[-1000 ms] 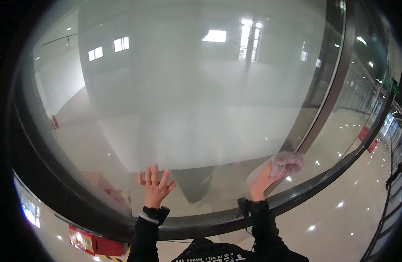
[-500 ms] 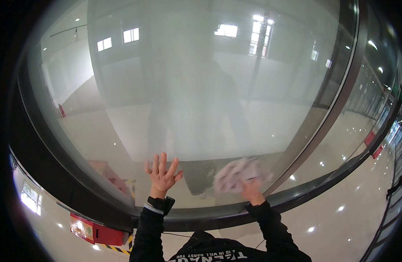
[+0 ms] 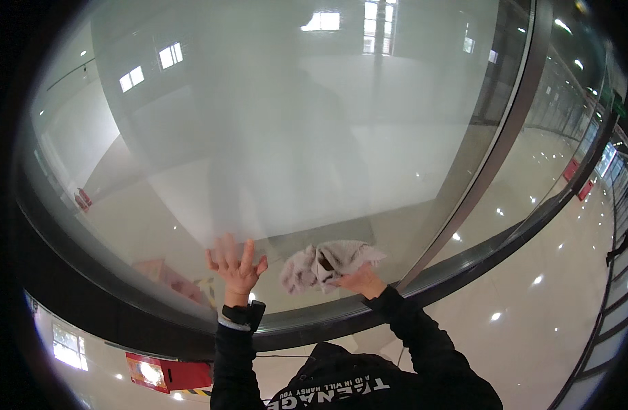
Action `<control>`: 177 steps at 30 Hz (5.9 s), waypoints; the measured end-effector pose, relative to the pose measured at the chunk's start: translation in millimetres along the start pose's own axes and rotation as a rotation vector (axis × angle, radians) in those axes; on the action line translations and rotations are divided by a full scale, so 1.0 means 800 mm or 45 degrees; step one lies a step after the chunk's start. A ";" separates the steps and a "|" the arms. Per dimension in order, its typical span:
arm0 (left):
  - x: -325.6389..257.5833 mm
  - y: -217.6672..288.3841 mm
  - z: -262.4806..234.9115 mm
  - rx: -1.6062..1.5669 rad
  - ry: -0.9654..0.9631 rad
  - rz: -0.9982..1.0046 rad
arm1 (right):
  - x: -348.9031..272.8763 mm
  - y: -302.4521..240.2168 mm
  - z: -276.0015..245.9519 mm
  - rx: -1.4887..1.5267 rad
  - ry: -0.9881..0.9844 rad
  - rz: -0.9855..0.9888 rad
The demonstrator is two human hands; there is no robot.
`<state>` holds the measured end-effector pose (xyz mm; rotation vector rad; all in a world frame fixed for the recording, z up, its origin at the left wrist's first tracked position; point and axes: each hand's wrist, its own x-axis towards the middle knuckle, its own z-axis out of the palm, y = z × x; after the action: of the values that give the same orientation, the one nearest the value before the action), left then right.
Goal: The person wipes a large glass panel with a cloth, moving the cloth in circular and sweeping motions across the surface. The person uses one hand to hold the cloth and the other to stabilize against the glass while cleaning.
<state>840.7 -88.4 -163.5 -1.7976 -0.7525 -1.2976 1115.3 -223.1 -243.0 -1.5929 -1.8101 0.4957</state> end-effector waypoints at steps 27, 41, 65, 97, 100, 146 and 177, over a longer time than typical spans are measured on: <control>0.007 -0.005 -0.001 -0.024 -0.006 0.021 | 0.031 -0.055 -0.082 0.256 1.933 0.025; 0.005 -0.007 -0.005 0.019 -0.049 0.098 | -0.016 -0.046 -0.089 -0.399 1.272 -0.121; -0.014 -0.017 -0.010 0.020 -0.069 0.078 | 0.110 -0.222 -0.332 -0.181 2.088 -0.316; -0.012 -0.013 -0.013 0.022 -0.040 0.088 | 0.127 -0.324 -0.190 -1.298 0.760 -1.149; -0.015 -0.012 -0.009 0.033 -0.046 0.082 | 0.125 -0.323 -0.238 -1.115 1.205 -0.930; -0.144 -0.334 -0.135 -0.139 -0.537 -0.225 | 0.319 -0.668 0.067 -0.928 1.423 -0.922; -0.287 -0.515 -0.282 -0.150 -0.728 -0.736 | 0.423 -0.741 0.501 -0.901 0.501 -1.334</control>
<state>323.8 -71.1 -240.2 -2.1673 -1.6317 -1.1822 399.7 54.9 -50.1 -0.7718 -2.2636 -0.9421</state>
